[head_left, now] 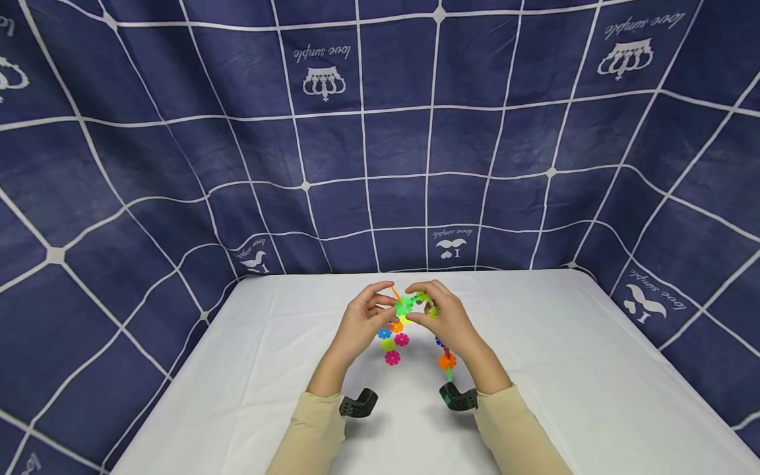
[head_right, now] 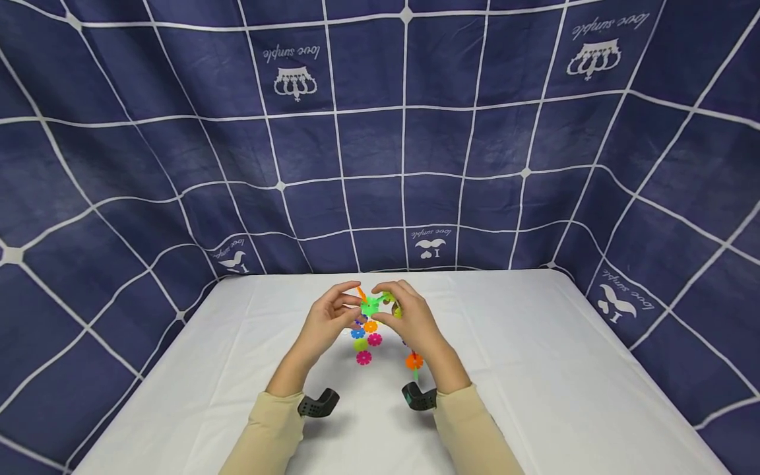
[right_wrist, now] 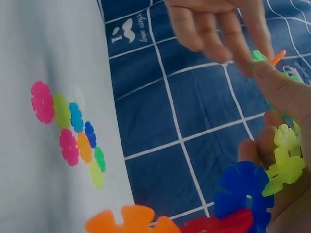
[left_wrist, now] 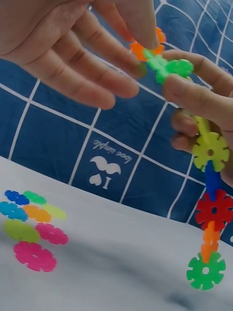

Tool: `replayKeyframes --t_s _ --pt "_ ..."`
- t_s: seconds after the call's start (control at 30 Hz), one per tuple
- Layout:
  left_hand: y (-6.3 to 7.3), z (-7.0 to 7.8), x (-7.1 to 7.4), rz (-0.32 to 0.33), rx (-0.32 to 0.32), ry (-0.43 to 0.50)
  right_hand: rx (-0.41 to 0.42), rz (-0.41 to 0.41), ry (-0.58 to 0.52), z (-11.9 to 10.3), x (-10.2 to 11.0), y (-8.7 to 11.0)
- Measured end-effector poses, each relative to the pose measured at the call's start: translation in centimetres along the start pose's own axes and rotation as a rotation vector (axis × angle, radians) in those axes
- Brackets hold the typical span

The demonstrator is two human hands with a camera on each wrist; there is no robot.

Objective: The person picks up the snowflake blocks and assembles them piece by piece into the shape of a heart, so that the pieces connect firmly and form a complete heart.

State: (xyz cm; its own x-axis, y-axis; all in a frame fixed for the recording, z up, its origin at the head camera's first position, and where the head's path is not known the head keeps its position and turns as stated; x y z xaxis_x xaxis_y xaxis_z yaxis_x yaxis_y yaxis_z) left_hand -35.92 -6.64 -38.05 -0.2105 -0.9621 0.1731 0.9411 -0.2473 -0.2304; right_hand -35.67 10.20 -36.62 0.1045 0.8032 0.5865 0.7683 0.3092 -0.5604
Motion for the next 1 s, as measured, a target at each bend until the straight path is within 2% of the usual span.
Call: replayKeyframes --t_s 0.1,0.2,0.33,0.47,0.63,0.77,1.0 --pt "-0.1 -0.6 0.3 -0.005 0.046 -0.059 0.000 0.010 -0.004 0.1 0.5 -0.1" --pt "-0.3 -1.9 0.4 -0.026 0.099 -0.186 -0.013 0.021 -0.015 0.3 1.1 -0.1" --pt "-0.4 -4.1 0.3 -0.114 0.136 -0.357 -0.030 0.042 -0.024 0.9 1.7 -0.1" --pt "-0.3 -5.9 -0.1 -0.216 0.146 -0.458 -0.044 0.062 -0.033 1.3 2.2 0.0" --pt "0.2 -7.2 -0.4 -0.300 0.147 -0.542 -0.062 0.068 -0.045 1.5 2.5 0.0" --pt "0.7 -8.0 -0.7 -0.349 0.153 -0.562 -0.069 0.066 -0.050 1.6 2.5 0.0" --pt "0.9 -9.2 -1.1 -0.336 0.160 -0.639 -0.071 0.069 -0.047 1.7 2.6 0.1"
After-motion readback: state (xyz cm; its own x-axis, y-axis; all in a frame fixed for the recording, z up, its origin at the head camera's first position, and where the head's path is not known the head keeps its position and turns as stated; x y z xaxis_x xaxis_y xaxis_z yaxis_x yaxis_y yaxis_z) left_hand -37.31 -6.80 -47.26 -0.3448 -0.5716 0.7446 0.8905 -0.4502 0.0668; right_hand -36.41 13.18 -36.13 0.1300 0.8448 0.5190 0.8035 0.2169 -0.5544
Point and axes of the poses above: each hand's wrist, its own y-axis away from the middle knuckle, its own x-axis out of the back of the hand, z = x × y, the point moved 7 cm from there along -y, towards the middle knuckle, and after that the axes turned 5 degrees about x, right-handed, at the moved point
